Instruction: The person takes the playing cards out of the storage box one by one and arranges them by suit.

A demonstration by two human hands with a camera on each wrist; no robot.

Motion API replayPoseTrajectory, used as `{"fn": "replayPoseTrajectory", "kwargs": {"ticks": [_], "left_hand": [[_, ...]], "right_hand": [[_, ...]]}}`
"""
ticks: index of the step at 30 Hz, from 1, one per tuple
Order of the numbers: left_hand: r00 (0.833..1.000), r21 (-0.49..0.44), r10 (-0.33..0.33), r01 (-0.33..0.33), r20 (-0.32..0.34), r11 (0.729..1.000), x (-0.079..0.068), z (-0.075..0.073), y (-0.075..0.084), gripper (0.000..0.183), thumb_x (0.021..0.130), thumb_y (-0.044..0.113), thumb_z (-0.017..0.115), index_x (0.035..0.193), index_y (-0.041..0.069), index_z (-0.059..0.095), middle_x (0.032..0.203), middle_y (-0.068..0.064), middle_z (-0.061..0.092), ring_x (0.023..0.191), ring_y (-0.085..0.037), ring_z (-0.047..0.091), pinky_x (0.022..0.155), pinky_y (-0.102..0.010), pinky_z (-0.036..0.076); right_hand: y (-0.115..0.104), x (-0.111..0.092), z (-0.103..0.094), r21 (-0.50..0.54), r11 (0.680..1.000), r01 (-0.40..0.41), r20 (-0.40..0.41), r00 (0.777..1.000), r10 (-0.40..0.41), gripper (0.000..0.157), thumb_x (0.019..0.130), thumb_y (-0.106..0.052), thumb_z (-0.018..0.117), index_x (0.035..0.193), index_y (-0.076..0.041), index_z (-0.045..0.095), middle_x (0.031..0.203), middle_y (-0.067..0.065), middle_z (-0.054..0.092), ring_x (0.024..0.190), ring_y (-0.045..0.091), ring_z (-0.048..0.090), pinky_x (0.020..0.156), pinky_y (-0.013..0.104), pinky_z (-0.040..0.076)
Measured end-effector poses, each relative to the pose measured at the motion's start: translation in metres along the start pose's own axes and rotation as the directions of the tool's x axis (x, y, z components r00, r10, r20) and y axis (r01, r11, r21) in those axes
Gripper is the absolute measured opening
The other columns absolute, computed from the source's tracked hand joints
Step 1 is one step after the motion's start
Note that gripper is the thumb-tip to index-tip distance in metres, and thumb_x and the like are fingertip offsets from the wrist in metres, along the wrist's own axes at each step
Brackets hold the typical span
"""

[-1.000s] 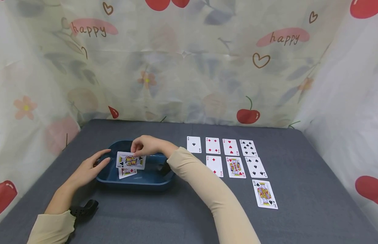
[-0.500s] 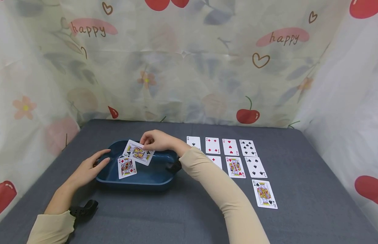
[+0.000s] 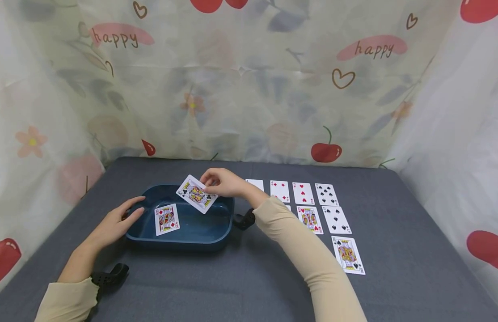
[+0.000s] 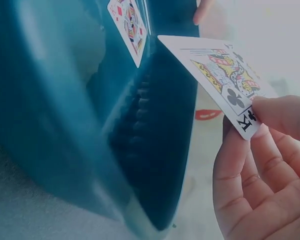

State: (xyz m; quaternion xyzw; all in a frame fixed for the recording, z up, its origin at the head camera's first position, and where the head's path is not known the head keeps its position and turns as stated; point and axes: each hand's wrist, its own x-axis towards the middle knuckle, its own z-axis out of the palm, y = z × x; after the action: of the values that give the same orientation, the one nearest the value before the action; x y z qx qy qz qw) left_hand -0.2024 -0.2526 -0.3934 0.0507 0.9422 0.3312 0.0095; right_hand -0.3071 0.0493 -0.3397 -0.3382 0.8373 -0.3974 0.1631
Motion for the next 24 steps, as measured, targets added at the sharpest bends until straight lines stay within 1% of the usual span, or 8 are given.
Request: {"fn": "replayPoseTrajectory", "kwargs": {"ticks": [4,7,10,14,17,21,24], "left_hand": [[1.000,0.000,0.002,-0.002,0.001,1.000,0.000,0.000,0.000,0.056,0.099,0.038,0.039,0.144,0.007,0.030,0.148,-0.029,0.028,0.129,-0.050,0.036,0.102,-0.063,0.033],[1.000,-0.001,0.005,-0.005,0.000,1.000,0.000,0.000,0.000,0.056,0.099,0.038,0.039,0.144,0.007,0.030,0.148,-0.029,0.028,0.130,-0.049,0.035,0.102,-0.063,0.032],[1.000,-0.001,0.008,-0.008,0.000,1.000,0.000,0.000,0.000,0.056,0.099,0.038,0.039,0.144,0.007,0.030,0.148,-0.029,0.028,0.131,-0.049,0.034,0.103,-0.063,0.031],[1.000,0.001,0.004,-0.004,0.004,1.000,0.000,0.000,0.000,0.056,0.099,0.039,0.038,0.144,0.007,0.029,0.148,-0.029,0.027,0.131,-0.049,0.034,0.103,-0.064,0.031],[1.000,0.002,0.002,-0.002,0.005,1.000,0.000,0.000,-0.001,0.056,0.099,0.039,0.038,0.144,0.007,0.029,0.148,-0.029,0.027,0.131,-0.049,0.033,0.103,-0.064,0.031],[1.000,0.003,0.003,-0.003,0.002,1.000,0.000,0.000,-0.001,0.056,0.099,0.040,0.039,0.144,0.008,0.030,0.148,-0.029,0.028,0.131,-0.049,0.034,0.103,-0.064,0.031],[1.000,0.005,0.002,-0.002,0.003,1.000,0.000,0.000,-0.001,0.057,0.099,0.040,0.039,0.144,0.008,0.030,0.148,-0.029,0.028,0.131,-0.049,0.034,0.103,-0.064,0.031]], "right_hand": [[0.004,-0.007,-0.003,0.022,1.000,0.005,-0.032,0.999,-0.004,0.027,0.087,-0.004,0.061,0.113,0.000,0.055,0.098,0.016,0.064,0.089,0.019,0.064,0.075,0.026,0.054],[0.006,-0.013,-0.006,0.066,0.998,-0.023,-0.051,0.998,0.027,0.031,0.087,-0.003,0.060,0.118,-0.001,0.052,0.099,0.017,0.063,0.085,0.018,0.064,0.070,0.027,0.053],[0.007,-0.020,-0.009,0.098,0.994,-0.055,-0.071,0.996,0.062,0.036,0.088,-0.004,0.060,0.122,-0.003,0.050,0.102,0.017,0.063,0.082,0.015,0.063,0.067,0.027,0.052],[0.011,-0.028,-0.014,0.135,0.990,-0.044,-0.093,0.994,0.057,0.042,0.088,-0.004,0.059,0.128,-0.007,0.047,0.101,0.016,0.063,0.076,0.011,0.062,0.061,0.025,0.048],[0.017,-0.033,-0.017,0.158,0.987,-0.026,-0.110,0.993,0.044,0.046,0.087,-0.003,0.059,0.130,-0.008,0.045,0.101,0.017,0.062,0.069,0.012,0.060,0.056,0.025,0.045],[0.025,-0.041,-0.021,0.191,0.981,-0.037,-0.145,0.987,0.065,0.047,0.086,-0.003,0.060,0.130,-0.008,0.046,0.102,0.017,0.060,0.069,0.012,0.060,0.057,0.025,0.046],[0.030,-0.047,-0.023,0.230,0.972,-0.055,-0.172,0.980,0.096,0.046,0.086,-0.002,0.060,0.130,-0.007,0.046,0.103,0.015,0.058,0.074,0.011,0.062,0.059,0.025,0.048]]}}
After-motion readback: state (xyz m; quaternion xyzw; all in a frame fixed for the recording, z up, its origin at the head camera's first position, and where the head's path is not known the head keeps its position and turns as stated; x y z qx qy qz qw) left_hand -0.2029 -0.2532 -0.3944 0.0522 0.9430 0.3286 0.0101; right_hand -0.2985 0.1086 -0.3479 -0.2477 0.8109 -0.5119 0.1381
